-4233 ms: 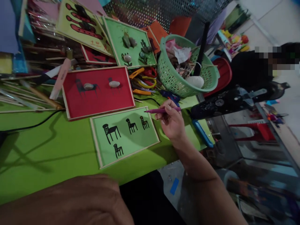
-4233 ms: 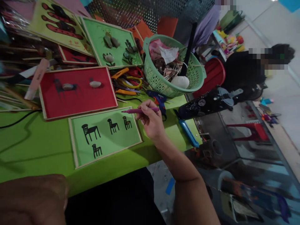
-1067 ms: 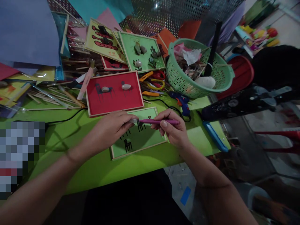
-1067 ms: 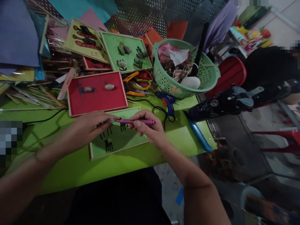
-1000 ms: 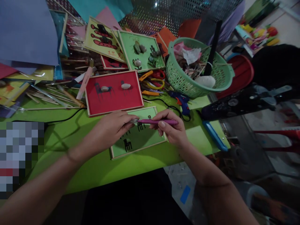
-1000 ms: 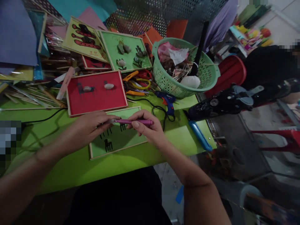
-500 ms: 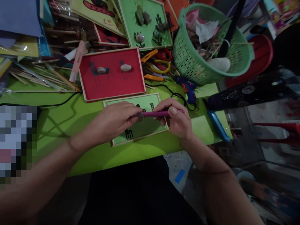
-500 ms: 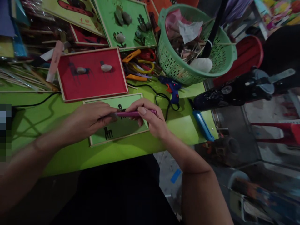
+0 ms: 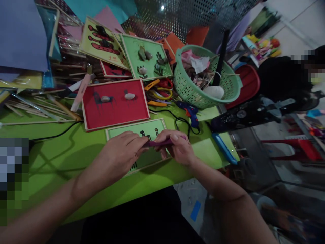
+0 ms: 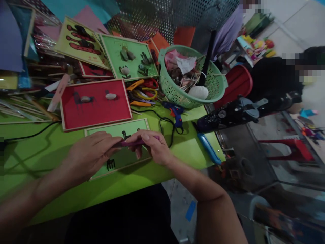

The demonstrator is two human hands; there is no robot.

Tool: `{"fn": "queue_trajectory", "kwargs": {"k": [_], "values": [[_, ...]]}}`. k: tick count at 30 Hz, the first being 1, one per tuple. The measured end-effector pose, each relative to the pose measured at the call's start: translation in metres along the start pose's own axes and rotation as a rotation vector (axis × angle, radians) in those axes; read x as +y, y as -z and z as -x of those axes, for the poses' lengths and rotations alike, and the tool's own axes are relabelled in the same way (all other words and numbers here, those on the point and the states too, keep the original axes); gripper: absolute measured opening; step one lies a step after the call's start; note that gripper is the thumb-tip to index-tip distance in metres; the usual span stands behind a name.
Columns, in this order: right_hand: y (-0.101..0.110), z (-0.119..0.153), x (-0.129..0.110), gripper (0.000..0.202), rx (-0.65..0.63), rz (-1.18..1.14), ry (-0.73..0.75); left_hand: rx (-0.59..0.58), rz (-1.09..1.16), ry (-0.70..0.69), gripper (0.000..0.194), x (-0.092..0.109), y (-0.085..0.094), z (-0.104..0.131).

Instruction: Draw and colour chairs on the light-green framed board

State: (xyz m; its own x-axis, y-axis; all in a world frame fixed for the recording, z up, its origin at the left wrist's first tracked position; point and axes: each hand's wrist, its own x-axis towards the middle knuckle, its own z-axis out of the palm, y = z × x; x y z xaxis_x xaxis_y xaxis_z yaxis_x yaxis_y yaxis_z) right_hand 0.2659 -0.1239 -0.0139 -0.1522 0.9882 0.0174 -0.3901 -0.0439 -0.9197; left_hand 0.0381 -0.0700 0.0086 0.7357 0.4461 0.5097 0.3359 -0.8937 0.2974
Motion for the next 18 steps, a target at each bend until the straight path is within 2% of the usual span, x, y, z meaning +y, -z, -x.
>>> {"fn": "queue_trajectory", "kwargs": {"k": [3,6,10,12,15,18], "values": [[-0.001,0.0,-0.001,0.044,0.017,0.009,-0.044,0.0,0.013,0.012,0.034,0.002,-0.001,0.001],[-0.001,-0.001,-0.003,0.046,0.034,0.049,-0.066,-0.067,0.056,0.068,0.032,-0.004,-0.007,0.003],[0.003,0.0,-0.007,0.031,0.055,0.16,-0.01,-0.227,0.088,0.179,0.032,-0.027,-0.01,0.0],[0.007,0.0,-0.012,0.024,0.143,0.201,0.039,-0.248,0.044,0.269,0.041,-0.044,-0.003,-0.001],[0.016,-0.003,-0.019,0.023,0.344,0.263,0.131,-0.126,-0.077,0.441,0.045,-0.072,0.016,0.0],[0.031,-0.011,-0.024,0.023,0.469,0.412,0.216,0.019,-0.196,0.59,0.042,-0.092,0.032,0.005]]}}
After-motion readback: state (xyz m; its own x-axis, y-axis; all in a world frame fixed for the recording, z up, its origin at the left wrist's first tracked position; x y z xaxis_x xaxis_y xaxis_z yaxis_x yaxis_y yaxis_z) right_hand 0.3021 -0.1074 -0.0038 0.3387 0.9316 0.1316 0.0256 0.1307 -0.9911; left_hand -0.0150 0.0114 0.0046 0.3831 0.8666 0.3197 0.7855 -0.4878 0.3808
